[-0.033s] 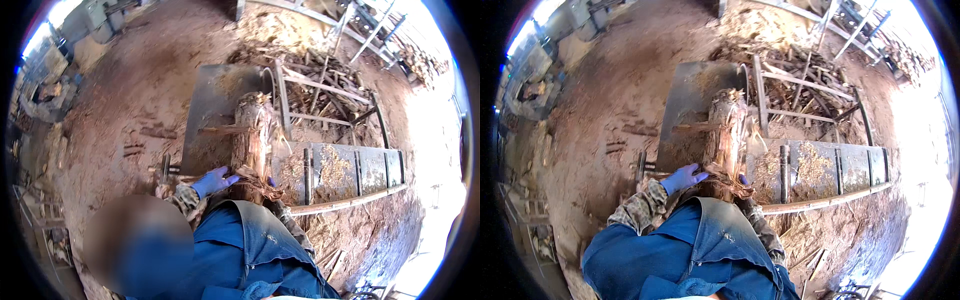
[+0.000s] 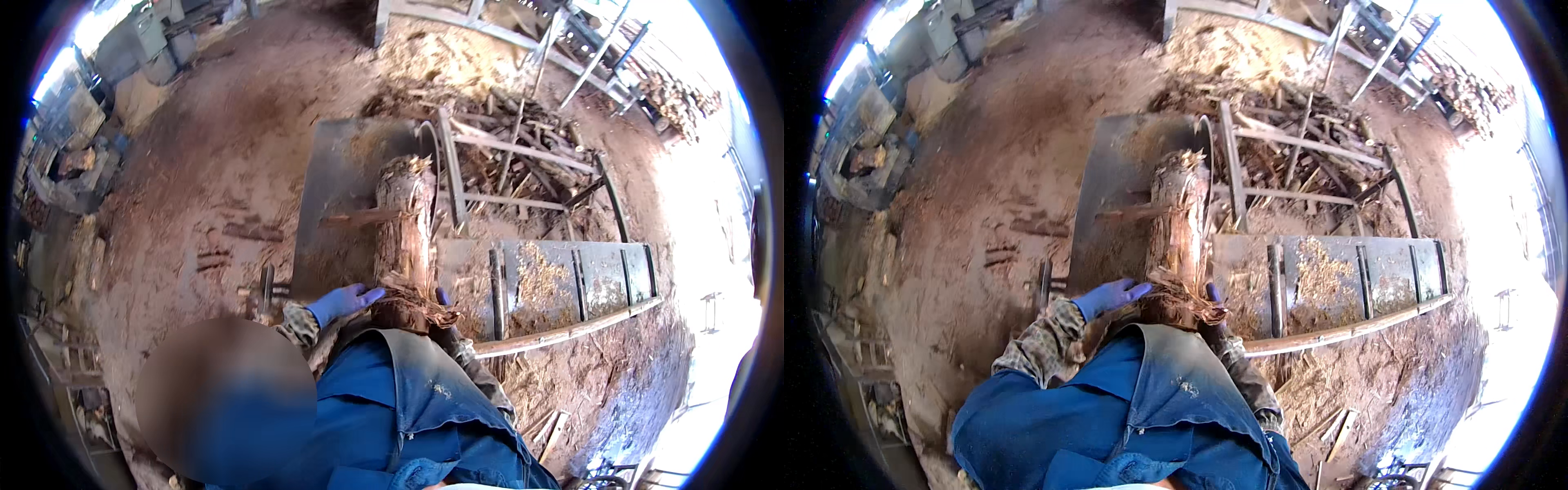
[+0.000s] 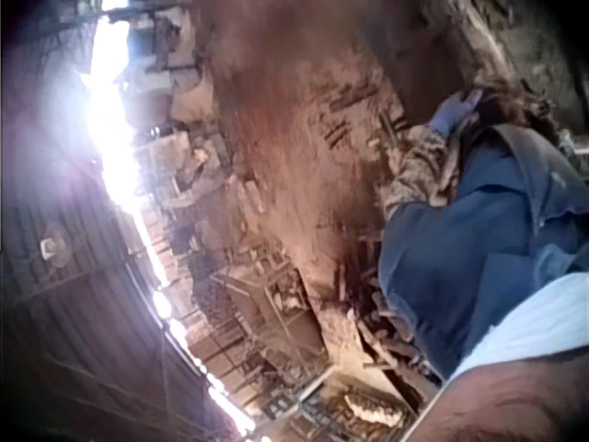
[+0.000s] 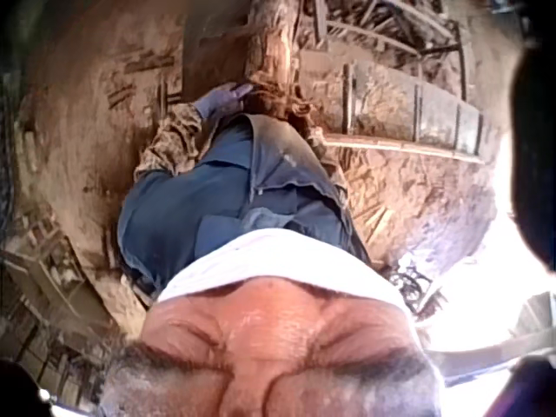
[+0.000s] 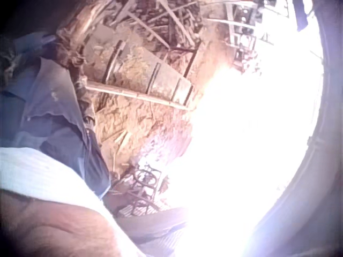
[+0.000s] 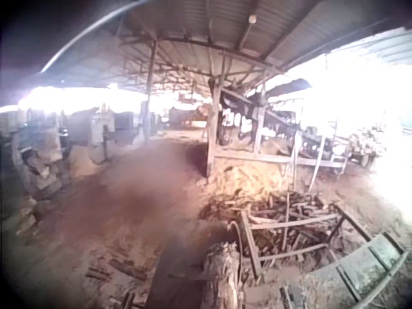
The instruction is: The person picks up logs from a pile and places them onto a metal conveyor belt. They then push the logs into a processing machine, which appears to be a wood chipper or shredder. The person repeats this process, handling multiple logs one by one.
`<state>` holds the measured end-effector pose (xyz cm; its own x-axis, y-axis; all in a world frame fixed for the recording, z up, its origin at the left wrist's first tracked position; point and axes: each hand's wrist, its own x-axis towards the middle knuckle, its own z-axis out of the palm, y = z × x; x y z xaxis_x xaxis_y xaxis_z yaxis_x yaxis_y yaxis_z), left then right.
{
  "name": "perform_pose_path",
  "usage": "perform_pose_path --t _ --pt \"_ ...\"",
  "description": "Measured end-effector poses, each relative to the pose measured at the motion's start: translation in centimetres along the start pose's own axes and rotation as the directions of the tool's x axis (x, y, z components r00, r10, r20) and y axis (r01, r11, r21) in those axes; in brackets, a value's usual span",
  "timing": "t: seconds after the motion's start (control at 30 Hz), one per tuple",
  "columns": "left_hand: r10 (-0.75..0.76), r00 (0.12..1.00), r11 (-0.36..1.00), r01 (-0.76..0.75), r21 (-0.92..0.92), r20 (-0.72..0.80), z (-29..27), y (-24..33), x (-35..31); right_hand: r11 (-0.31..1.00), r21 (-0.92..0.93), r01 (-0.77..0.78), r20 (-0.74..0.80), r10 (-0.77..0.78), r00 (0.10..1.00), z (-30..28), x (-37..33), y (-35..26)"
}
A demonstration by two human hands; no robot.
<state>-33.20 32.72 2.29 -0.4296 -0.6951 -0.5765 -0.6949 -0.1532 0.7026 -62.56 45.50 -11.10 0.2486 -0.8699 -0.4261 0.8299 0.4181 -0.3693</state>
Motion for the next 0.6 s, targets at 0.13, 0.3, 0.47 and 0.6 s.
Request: perform_pose_path --t 0.13,0.3,0.47,0.6 --pt "0.396 0.917 0.914 -0.389 -0.115 0.041 -0.4 -3.7 2.9 0.984 0.151 -0.096 0.19 0.067 0.979 -0.1 6.1 -0.8" --pt "0.384 0.911 0.912 -0.4 -0.092 -0.152 0.4 -5.2 1.7 0.967 0.246 0.059 0.155 -0.099 0.983 0.0 5.1 3.1" --pt "0.261 0.961 0.962 -0.251 0.105 -0.097 0.4 -0.1 -8.2 0.997 -0.004 -0.076 0.039 0.076 0.996 5.1 -1.5 6.5" --pt "0.596 0.803 0.721 -0.528 0.449 -0.012 4.6 2.7 -13.0 0.994 -0.07 -0.084 -0.001 0.084 0.996 4.5 -6.6 8.5"
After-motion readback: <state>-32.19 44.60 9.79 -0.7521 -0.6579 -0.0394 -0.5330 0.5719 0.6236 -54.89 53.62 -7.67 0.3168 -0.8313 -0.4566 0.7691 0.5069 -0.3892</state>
